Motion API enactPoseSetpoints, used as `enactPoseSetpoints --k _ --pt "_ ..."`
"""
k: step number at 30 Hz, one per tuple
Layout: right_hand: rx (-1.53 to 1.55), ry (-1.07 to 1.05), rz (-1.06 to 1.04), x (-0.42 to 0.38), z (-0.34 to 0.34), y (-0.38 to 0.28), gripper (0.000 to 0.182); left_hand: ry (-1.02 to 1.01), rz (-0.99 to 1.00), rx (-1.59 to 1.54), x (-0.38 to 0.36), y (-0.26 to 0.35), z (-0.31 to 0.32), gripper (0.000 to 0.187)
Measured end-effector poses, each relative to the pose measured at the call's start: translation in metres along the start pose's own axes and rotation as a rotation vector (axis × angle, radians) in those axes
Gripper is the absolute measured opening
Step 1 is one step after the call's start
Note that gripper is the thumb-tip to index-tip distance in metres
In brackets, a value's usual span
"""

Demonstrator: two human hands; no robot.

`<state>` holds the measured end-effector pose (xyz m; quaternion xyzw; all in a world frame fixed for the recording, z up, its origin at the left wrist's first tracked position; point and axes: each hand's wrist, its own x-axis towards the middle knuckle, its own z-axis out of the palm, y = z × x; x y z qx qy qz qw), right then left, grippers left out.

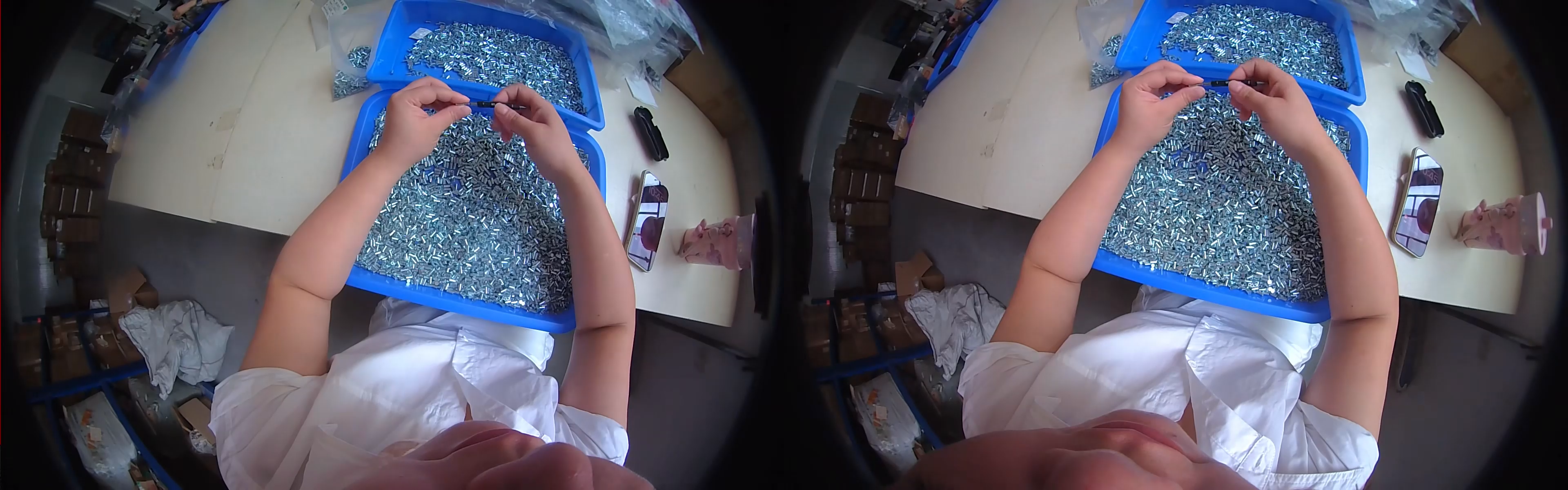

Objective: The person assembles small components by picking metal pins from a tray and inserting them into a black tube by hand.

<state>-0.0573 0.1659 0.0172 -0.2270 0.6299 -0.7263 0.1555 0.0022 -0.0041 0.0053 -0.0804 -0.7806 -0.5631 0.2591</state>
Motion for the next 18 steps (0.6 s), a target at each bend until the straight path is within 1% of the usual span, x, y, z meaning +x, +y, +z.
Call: enactPoseSetpoints --k 2,3,5,6,8,12,14,15,17,18 --pt "-0.12 -0.151 0.104 0.003 -0.015 0.003 0.028 -0.011 0.01 0.004 0.0 0.0 0.001 0.011" --pt "-0.12 -0.149 0.104 0.004 -0.018 0.002 0.028 -0.012 0.01 0.003 0.0 0.0 0.001 0.011" --pt "-0.137 -0.23 0.248 0.005 -0.022 0.0 0.027 -0.012 0.028 0.003 0.0 -0.002 0.001 0.011" --pt "-0.137 -0.229 0.248 0.003 -0.016 -0.001 0.027 -0.013 0.028 0.002 0.0 -0.002 0.001 0.011" --pt "-0.008 -0.069 0.018 -0.003 0.0 -0.004 0.028 0.005 0.022 -0.026 0.001 -0.003 0.0 0.011" --pt "-0.107 -0.125 0.045 0.004 -0.018 0.004 0.024 -0.012 0.024 0.008 0.0 -0.002 0.001 0.01" --pt "-0.111 -0.268 0.248 0.007 -0.027 0.006 0.02 -0.018 0.04 -0.017 0.0 -0.003 0.002 0.01" --pt "-0.111 -0.267 0.248 0.004 -0.022 0.004 0.02 -0.019 0.039 -0.017 0.0 -0.002 0.002 0.01" --pt "-0.01 -0.107 0.032 -0.003 -0.004 -0.002 0.021 -0.024 0.003 -0.002 0.0 -0.001 0.0 0.011" --pt "-0.011 -0.109 0.031 -0.002 -0.005 -0.002 0.021 -0.021 0.004 -0.001 0.0 -0.001 0.0 0.011"
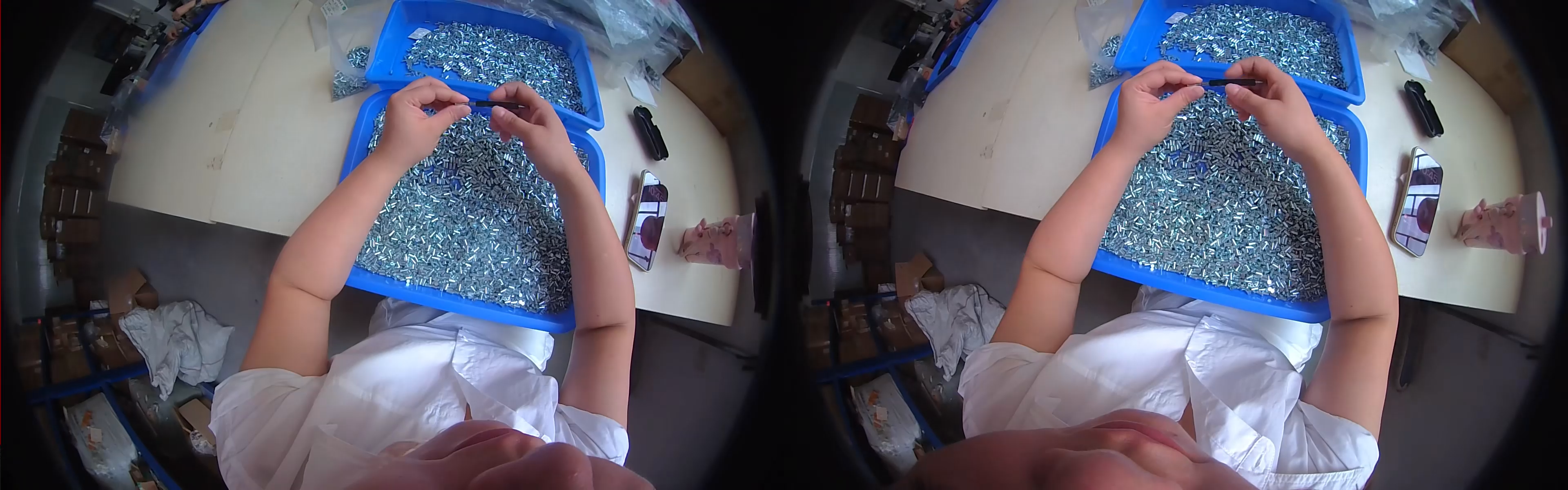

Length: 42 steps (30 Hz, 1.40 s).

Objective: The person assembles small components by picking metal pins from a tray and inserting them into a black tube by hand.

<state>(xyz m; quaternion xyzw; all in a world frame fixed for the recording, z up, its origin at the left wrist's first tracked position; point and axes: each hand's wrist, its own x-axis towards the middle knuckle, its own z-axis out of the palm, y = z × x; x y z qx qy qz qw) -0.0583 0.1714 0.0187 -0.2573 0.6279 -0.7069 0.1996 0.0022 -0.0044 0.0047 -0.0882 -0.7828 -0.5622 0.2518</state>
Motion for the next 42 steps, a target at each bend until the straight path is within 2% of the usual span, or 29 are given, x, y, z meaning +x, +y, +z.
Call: enactPoseSetpoints --k 3,5,6,8,9,12,14,15,17,20,21,23,26,30,32,36,39,42 --pt "-0.071 -0.006 0.056 0.002 -0.011 0.002 0.02 0.02 0.014 0.005 0.0 0.0 0.001 0.01" --pt "-0.149 -0.15 0.238 0.006 -0.021 0.004 0.017 0.013 0.034 0.013 0.0 0.001 0.001 0.01" --pt "-0.149 -0.149 0.239 0.003 -0.015 0.003 0.017 0.012 0.034 0.012 0.0 0.0 0.001 0.01" --pt "-0.011 0.019 -0.003 -0.001 0.003 0.0 0.02 0.002 0.016 -0.008 0.0 -0.003 0.0 0.009" --pt "-0.012 0.017 -0.005 0.0 0.001 0.001 0.02 0.004 0.018 -0.006 0.0 -0.002 0.0 0.009" --pt "-0.067 -0.038 -0.002 0.003 -0.011 0.005 0.021 0.028 0.021 0.0 0.0 0.001 0.001 0.01" --pt "-0.164 -0.151 0.241 0.004 -0.019 0.001 0.022 0.017 0.041 0.002 0.0 0.001 0.002 0.009" --pt "-0.163 -0.149 0.242 0.003 -0.016 0.002 0.022 0.016 0.04 0.001 0.0 0.0 0.002 0.009" --pt "-0.044 -0.023 0.051 0.001 -0.003 0.002 0.023 0.028 0.031 -0.023 0.001 -0.003 0.002 0.009" --pt "-0.011 0.058 -0.047 -0.001 0.006 -0.001 0.028 -0.004 0.007 0.014 0.0 -0.001 0.0 0.009" --pt "-0.01 0.058 -0.047 0.0 0.002 0.0 0.028 -0.004 0.006 0.014 0.0 0.0 0.0 0.009" --pt "-0.194 -0.031 0.093 0.003 -0.011 0.003 0.03 0.01 0.056 -0.006 0.0 0.001 0.003 0.009" --pt "-0.179 -0.048 0.151 0.002 -0.01 -0.002 0.031 0.013 0.05 0.003 0.0 0.002 0.002 0.009" --pt "-0.063 0.057 0.035 0.0 0.001 -0.003 0.038 0.029 0.054 0.015 0.0 0.002 0.002 0.009" --pt "-0.192 -0.002 0.148 -0.001 -0.006 -0.006 0.039 0.015 0.111 0.059 0.0 0.002 0.003 0.01" --pt "-0.174 -0.019 0.177 0.002 -0.009 0.0 0.04 0.011 0.127 0.081 0.0 0.003 0.003 0.01" --pt "-0.162 0.001 0.216 0.002 -0.009 -0.002 0.04 0.006 0.116 0.1 0.0 0.004 0.003 0.008" --pt "-0.142 -0.008 0.184 0.003 -0.008 0.002 0.033 -0.012 0.033 0.103 0.0 0.004 0.003 0.006"
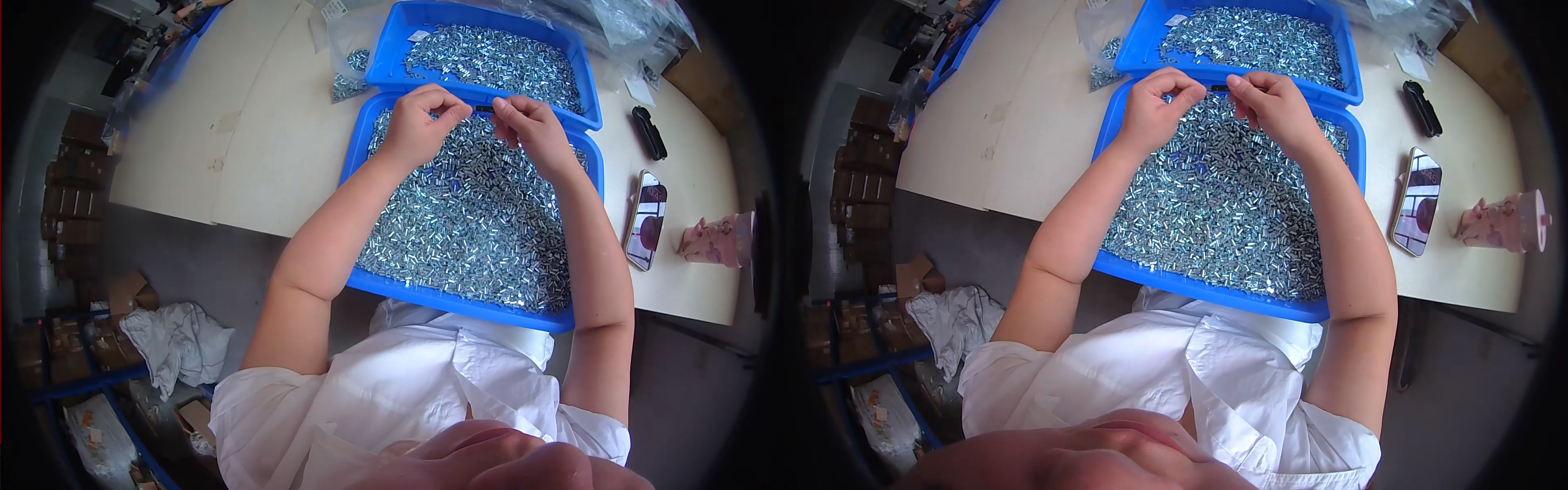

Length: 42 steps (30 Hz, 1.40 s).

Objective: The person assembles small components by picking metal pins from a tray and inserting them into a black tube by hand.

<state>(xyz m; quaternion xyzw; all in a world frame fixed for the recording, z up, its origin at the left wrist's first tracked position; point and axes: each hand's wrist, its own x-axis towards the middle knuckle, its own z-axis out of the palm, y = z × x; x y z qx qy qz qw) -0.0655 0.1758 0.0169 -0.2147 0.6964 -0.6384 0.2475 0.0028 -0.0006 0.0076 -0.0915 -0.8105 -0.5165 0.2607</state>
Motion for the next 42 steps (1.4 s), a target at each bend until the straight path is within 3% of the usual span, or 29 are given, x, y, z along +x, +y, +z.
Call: enactPoseSetpoints --k 2,5,8,12,14,15,18,20,21,23,24,27,29,30,32,33,36,37,42 --pt "0.058 -0.008 -0.095 0.002 0.001 0.004 0.023 -0.12 -0.179 0.046 0.0 -0.007 -0.004 0.008" --pt "0.033 -0.015 -0.079 0.001 -0.001 0.003 0.017 -0.117 -0.189 -0.04 0.001 -0.026 -0.003 0.011" --pt "0.043 0.005 -0.091 0.002 -0.002 0.003 0.018 0.003 -0.076 -0.237 0.0 -0.012 0.004 0.02" --pt "0.03 -0.004 -0.09 0.002 -0.001 0.003 0.018 -0.073 -0.03 -0.195 0.001 -0.014 -0.001 0.028" --pt "0.008 -0.01 -0.083 0.002 0.0 0.003 0.017 -0.065 -0.319 -0.334 0.001 -0.014 -0.002 0.03" --pt "0.008 -0.01 -0.084 0.002 0.0 0.003 0.017 -0.065 -0.318 -0.334 0.001 -0.014 -0.001 0.03" --pt "0.015 -0.003 -0.086 0.002 -0.001 0.004 0.017 -0.035 -0.245 -0.336 0.0 -0.016 0.003 0.032" --pt "0.009 -0.002 -0.08 0.003 -0.003 0.005 0.017 -0.06 0.027 -0.191 0.0 -0.018 0.005 0.03" --pt "0.009 -0.001 -0.079 0.003 -0.002 0.004 0.017 -0.061 0.027 -0.192 0.001 -0.014 0.003 0.03" --pt "0.011 -0.003 -0.091 0.002 -0.002 0.002 0.018 -0.117 -0.368 -0.306 0.001 -0.006 -0.003 0.028" --pt "0.012 -0.003 -0.091 0.002 -0.002 0.003 0.018 -0.117 -0.368 -0.305 0.001 -0.005 -0.002 0.028" --pt "0.017 -0.009 -0.098 0.003 -0.002 0.004 0.017 -0.052 -0.315 -0.382 0.0 -0.01 0.005 0.025" --pt "-0.023 -0.014 -0.108 0.003 -0.004 0.004 0.018 -0.02 0.032 -0.231 0.0 -0.02 0.011 0.022" --pt "-0.022 -0.012 -0.109 0.004 -0.005 0.005 0.018 -0.023 0.034 -0.231 0.0 -0.016 0.009 0.022" --pt "-0.008 -0.018 -0.144 0.005 -0.005 0.006 0.016 -0.04 -0.297 -0.293 -0.001 -0.005 0.003 0.021" --pt "-0.006 -0.014 -0.147 0.004 -0.005 0.006 0.016 -0.026 -0.288 -0.251 -0.002 -0.006 0.004 0.02" --pt "0.051 0.095 -0.204 0.006 -0.005 0.006 0.013 -0.096 -0.388 -0.157 0.0 -0.01 -0.001 0.026" --pt "0.073 0.148 -0.235 0.007 -0.008 0.005 0.013 -0.148 -0.348 -0.077 -0.002 -0.011 0.0 0.033" --pt "0.249 0.481 -0.382 0.012 -0.024 0.005 0.015 -0.087 -0.231 -0.012 -0.003 -0.012 0.006 0.028"
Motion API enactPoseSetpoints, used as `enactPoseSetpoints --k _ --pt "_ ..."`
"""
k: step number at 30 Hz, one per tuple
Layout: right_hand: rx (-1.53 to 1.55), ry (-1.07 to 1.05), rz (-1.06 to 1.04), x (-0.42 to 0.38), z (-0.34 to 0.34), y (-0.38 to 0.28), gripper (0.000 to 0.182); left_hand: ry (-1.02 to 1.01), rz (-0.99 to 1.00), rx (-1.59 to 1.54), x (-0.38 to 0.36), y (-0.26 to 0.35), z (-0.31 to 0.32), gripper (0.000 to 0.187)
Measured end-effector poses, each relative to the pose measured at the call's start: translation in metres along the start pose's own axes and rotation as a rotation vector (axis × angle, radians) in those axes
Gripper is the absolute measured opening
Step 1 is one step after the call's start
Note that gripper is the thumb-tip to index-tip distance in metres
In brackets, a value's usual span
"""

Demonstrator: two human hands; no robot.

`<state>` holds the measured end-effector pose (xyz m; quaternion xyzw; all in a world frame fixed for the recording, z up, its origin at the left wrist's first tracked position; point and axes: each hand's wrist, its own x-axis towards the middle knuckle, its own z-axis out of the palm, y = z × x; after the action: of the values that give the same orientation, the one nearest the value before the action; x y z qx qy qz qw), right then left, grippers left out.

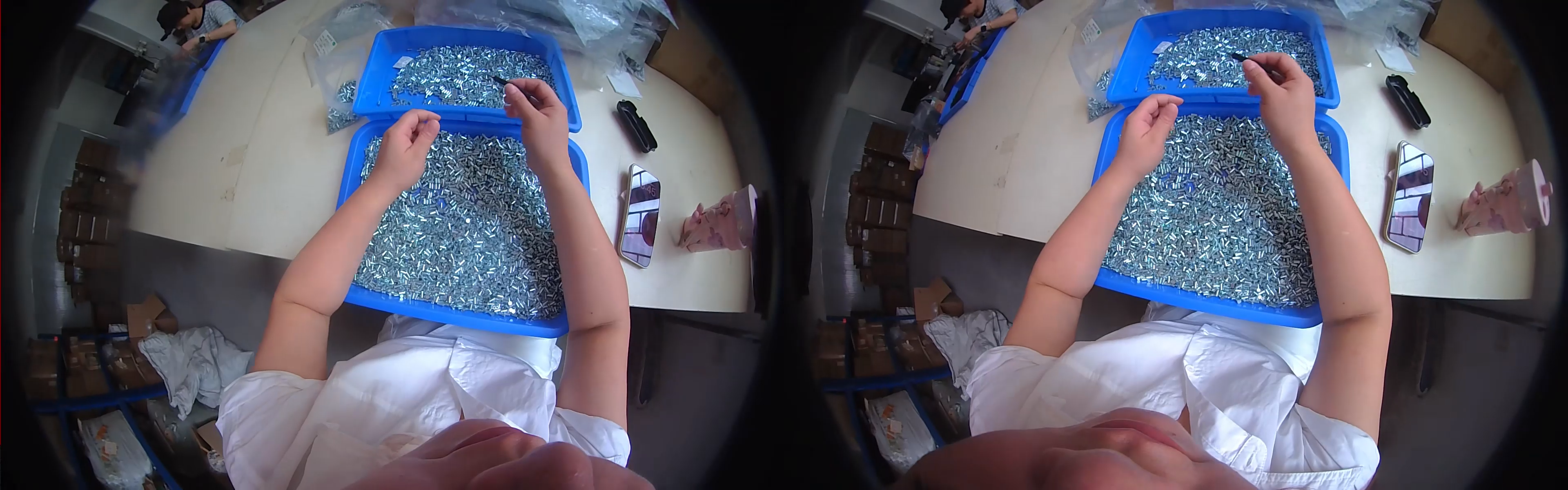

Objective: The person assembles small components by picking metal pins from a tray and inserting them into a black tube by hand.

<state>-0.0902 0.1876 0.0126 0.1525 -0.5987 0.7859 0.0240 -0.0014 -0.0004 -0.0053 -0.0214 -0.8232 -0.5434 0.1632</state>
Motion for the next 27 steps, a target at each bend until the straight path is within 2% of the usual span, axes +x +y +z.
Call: enactPoseSetpoints --k 3,5,7,9,11,12,14,15,17,20,21,23,24,27 --pt "0.112 0.152 -0.001 0.007 -0.008 0.002 0.017 -0.006 0.078 0.03 0.018 0.009 0.004 0.02" --pt "0.135 0.201 -0.017 0.014 -0.013 0.004 0.017 -0.092 0.155 0.249 0.044 0.022 -0.001 0.019" --pt "0.182 0.264 -0.006 0.016 -0.018 0.002 0.018 -0.148 0.267 0.521 0.082 0.006 -0.003 0.023" --pt "0.133 0.286 -0.006 0.018 -0.024 0.007 0.017 -0.18 -0.101 0.549 0.113 -0.013 0.011 0.031" --pt "0.12 0.307 -0.045 0.017 -0.025 0.009 0.014 -0.258 -0.334 0.59 0.134 -0.012 0.029 0.045" --pt "0.102 0.311 -0.071 0.017 -0.026 0.01 0.014 -0.303 -0.309 0.658 0.145 -0.012 0.037 0.062" --pt "0.106 0.29 -0.149 0.017 -0.027 0.009 0.013 -0.394 -0.321 0.557 0.162 -0.006 0.061 0.072" --pt "0.119 0.285 -0.181 0.018 -0.029 0.011 0.014 -0.474 -0.371 0.357 0.161 0.011 0.071 0.081" --pt "0.093 0.306 -0.217 0.02 -0.032 0.013 0.013 -0.602 -0.347 0.372 0.169 0.02 0.094 0.093" --pt "0.088 0.323 -0.218 0.022 -0.034 0.015 0.013 -0.919 -0.167 0.65 0.195 -0.002 0.128 0.087" --pt "0.072 0.333 -0.241 0.024 -0.034 0.016 0.013 -0.798 -0.064 0.698 0.199 -0.023 0.14 0.073" --pt "0.054 0.334 -0.27 0.024 -0.034 0.017 0.015 -0.861 0.04 0.556 0.219 -0.066 0.154 0.056" --pt "0.053 0.334 -0.267 0.024 -0.034 0.017 0.015 -0.813 0.098 0.424 0.197 -0.027 0.146 0.037" --pt "0.093 0.323 -0.252 0.024 -0.033 0.015 0.014 -0.77 0.197 0.553 0.201 -0.04 0.147 0.029"
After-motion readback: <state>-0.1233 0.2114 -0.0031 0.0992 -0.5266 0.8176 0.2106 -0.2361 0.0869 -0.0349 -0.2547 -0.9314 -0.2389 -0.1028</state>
